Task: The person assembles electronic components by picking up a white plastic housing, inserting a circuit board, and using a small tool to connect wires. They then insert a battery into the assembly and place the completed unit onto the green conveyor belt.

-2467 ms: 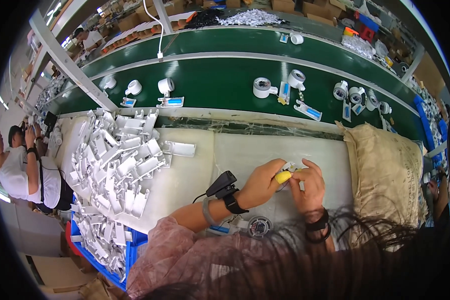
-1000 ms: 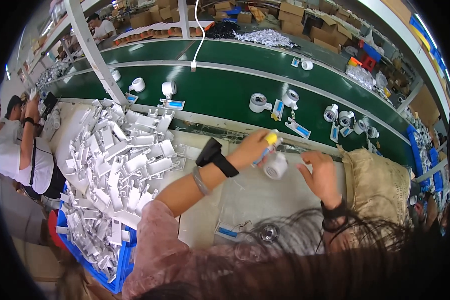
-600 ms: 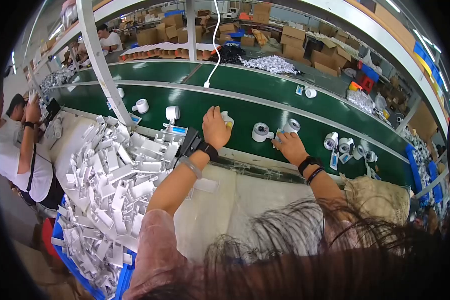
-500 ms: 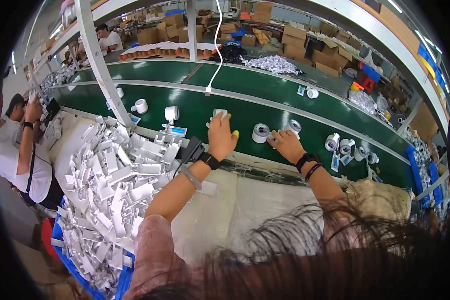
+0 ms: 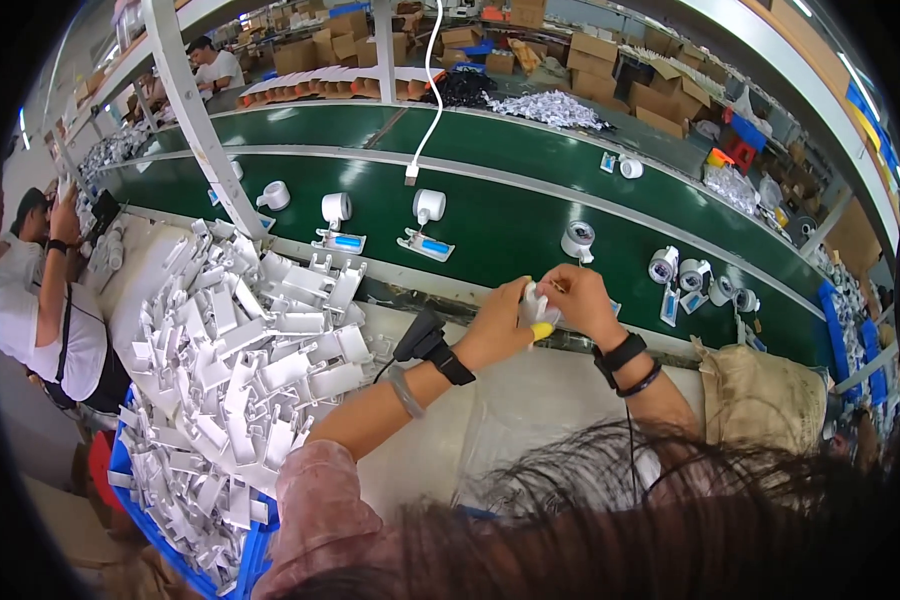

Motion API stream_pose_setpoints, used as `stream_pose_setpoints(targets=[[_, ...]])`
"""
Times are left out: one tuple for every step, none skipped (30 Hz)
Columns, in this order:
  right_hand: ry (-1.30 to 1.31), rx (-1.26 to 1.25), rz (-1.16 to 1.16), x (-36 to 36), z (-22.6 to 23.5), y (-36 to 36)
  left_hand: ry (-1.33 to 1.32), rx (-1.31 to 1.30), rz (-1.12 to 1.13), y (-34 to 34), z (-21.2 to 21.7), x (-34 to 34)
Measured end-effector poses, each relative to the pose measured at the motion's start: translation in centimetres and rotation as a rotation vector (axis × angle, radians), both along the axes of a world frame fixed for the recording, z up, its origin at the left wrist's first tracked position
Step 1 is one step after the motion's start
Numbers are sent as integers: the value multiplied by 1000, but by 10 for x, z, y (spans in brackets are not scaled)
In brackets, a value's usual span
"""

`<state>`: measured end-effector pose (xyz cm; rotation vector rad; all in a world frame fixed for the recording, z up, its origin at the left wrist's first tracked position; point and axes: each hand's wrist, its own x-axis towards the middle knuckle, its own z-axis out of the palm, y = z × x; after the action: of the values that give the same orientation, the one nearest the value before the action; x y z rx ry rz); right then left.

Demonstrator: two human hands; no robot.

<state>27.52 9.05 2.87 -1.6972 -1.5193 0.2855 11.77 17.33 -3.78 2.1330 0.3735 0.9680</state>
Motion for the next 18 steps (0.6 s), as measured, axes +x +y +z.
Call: stream_pose_setpoints(targets=[[350,-121,73,-2,-4,-12,73,-80,-57,-10,5,2],[552,-140,136,-10,-3,-25,146,-161,-103,-20,7,1],[638,-165,195,-15,-2,-38,101,-106,-89,-28,8,-3],[723,-189,252,-20,-1,-51,104,-106,-98,-35,10,-7],[726,-188,249,-24,0,-63,88,-108,-92,-38,11,-13],[635,-167,281,-26,1,-75,71,-109,-86,-41,10,-19],[545,-143,305,-27,4,-86,35,-199,-182,-43,8,-24],[550,-140,299,-25,6,-95,40,-198,-188,-41,8,-28],[295,-164,253,-22,7,-103,98,-86,-254,-39,10,-31],[43,-189,198,-21,9,-112,156,25,-326,-39,16,-35],[11,-158,177,-25,12,-119,191,152,-320,-41,22,-40],[18,-160,170,-26,10,-120,196,149,-328,-43,30,-41],[-15,-4,207,-29,6,-121,326,22,-342,-47,45,-45],[-47,153,243,-31,1,-121,455,-107,-352,-49,52,-47],[65,116,289,-30,-6,-123,378,-112,-341,-49,47,-47],[73,117,296,-31,-9,-126,385,-115,-334,-46,50,-49],[495,-19,290,-33,-12,-129,367,-257,-412,-43,55,-50],[915,-163,276,-36,-14,-131,346,-399,-487,-39,58,-52]])
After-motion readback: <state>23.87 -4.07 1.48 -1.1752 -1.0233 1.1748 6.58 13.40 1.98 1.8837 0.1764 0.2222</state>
